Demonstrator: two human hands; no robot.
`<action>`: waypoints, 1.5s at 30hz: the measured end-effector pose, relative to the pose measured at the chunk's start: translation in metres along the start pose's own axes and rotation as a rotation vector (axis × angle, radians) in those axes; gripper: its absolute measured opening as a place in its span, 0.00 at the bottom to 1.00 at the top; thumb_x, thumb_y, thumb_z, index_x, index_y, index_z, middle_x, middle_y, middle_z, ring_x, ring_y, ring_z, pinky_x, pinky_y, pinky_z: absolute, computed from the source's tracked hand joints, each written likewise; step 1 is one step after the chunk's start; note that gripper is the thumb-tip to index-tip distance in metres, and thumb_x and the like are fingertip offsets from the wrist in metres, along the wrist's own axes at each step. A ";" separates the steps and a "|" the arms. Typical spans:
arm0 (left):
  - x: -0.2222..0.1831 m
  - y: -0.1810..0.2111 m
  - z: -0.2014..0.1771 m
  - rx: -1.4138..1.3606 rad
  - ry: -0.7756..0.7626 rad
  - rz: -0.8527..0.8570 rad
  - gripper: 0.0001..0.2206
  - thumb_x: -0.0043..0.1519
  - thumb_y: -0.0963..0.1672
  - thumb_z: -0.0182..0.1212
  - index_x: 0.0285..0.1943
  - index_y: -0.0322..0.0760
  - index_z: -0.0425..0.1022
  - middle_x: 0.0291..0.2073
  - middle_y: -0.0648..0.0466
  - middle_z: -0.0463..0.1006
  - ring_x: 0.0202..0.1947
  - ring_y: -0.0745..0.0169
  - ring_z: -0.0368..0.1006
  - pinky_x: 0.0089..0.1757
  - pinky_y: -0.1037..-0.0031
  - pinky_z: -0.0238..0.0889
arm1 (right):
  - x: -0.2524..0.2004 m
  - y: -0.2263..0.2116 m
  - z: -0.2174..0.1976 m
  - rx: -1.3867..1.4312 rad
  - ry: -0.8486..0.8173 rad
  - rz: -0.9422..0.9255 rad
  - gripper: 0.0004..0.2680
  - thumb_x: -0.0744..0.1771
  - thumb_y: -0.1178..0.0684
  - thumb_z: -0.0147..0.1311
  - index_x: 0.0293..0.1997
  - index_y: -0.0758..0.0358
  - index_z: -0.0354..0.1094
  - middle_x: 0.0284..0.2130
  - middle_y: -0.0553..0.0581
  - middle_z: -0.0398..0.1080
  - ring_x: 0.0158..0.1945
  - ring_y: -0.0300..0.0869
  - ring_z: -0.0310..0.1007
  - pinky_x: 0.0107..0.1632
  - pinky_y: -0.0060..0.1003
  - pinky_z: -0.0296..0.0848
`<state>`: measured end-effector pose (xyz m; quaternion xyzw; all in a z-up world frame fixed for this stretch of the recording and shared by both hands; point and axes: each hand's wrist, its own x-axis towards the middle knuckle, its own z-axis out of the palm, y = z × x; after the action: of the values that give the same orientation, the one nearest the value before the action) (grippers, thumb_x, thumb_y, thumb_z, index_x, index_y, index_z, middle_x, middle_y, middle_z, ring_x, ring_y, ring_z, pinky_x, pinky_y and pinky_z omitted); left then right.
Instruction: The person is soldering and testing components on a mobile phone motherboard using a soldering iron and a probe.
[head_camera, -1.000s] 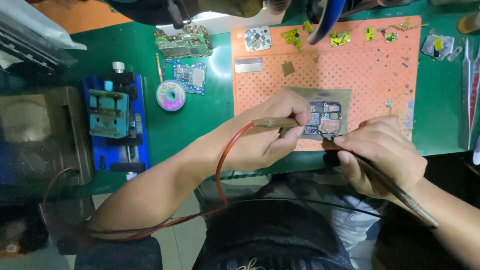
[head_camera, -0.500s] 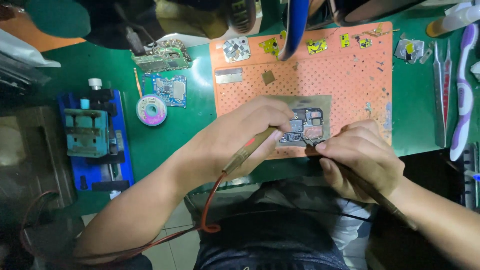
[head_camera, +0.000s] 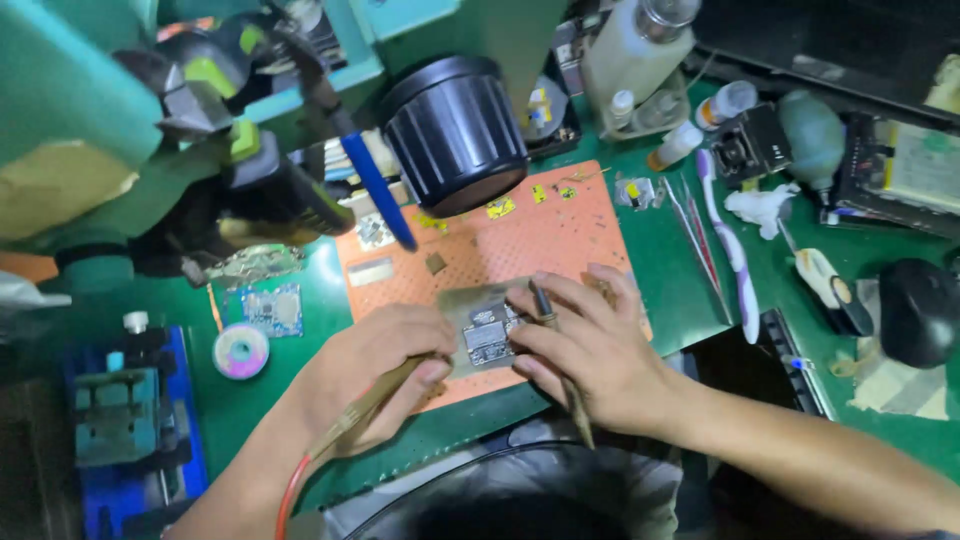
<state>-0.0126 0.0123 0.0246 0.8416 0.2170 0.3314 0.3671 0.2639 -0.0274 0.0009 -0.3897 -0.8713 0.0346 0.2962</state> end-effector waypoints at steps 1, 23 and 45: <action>0.001 0.002 -0.001 0.007 -0.001 -0.013 0.10 0.70 0.43 0.46 0.51 0.32 0.72 0.44 0.47 0.78 0.48 0.48 0.76 0.50 0.66 0.71 | 0.004 0.001 -0.002 -0.081 -0.024 -0.039 0.06 0.69 0.48 0.57 0.49 0.52 0.70 0.53 0.56 0.76 0.62 0.53 0.69 0.65 0.54 0.52; 0.026 0.060 0.006 0.013 -0.001 -0.289 0.10 0.69 0.46 0.47 0.42 0.39 0.72 0.46 0.50 0.79 0.50 0.56 0.77 0.48 0.68 0.69 | -0.013 0.013 0.001 -0.016 -0.061 -0.011 0.06 0.69 0.47 0.57 0.49 0.49 0.69 0.56 0.50 0.72 0.63 0.49 0.66 0.66 0.63 0.51; 0.013 0.005 0.033 -0.254 0.164 -0.395 0.07 0.68 0.42 0.50 0.50 0.32 0.66 0.46 0.47 0.78 0.45 0.59 0.78 0.47 0.72 0.72 | -0.024 0.017 -0.006 0.204 0.066 -0.030 0.10 0.70 0.52 0.56 0.57 0.57 0.69 0.53 0.56 0.77 0.55 0.46 0.76 0.65 0.50 0.54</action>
<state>0.0211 0.0014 0.0168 0.7003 0.3629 0.3452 0.5087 0.2906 -0.0336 -0.0103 -0.3453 -0.8588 0.1056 0.3633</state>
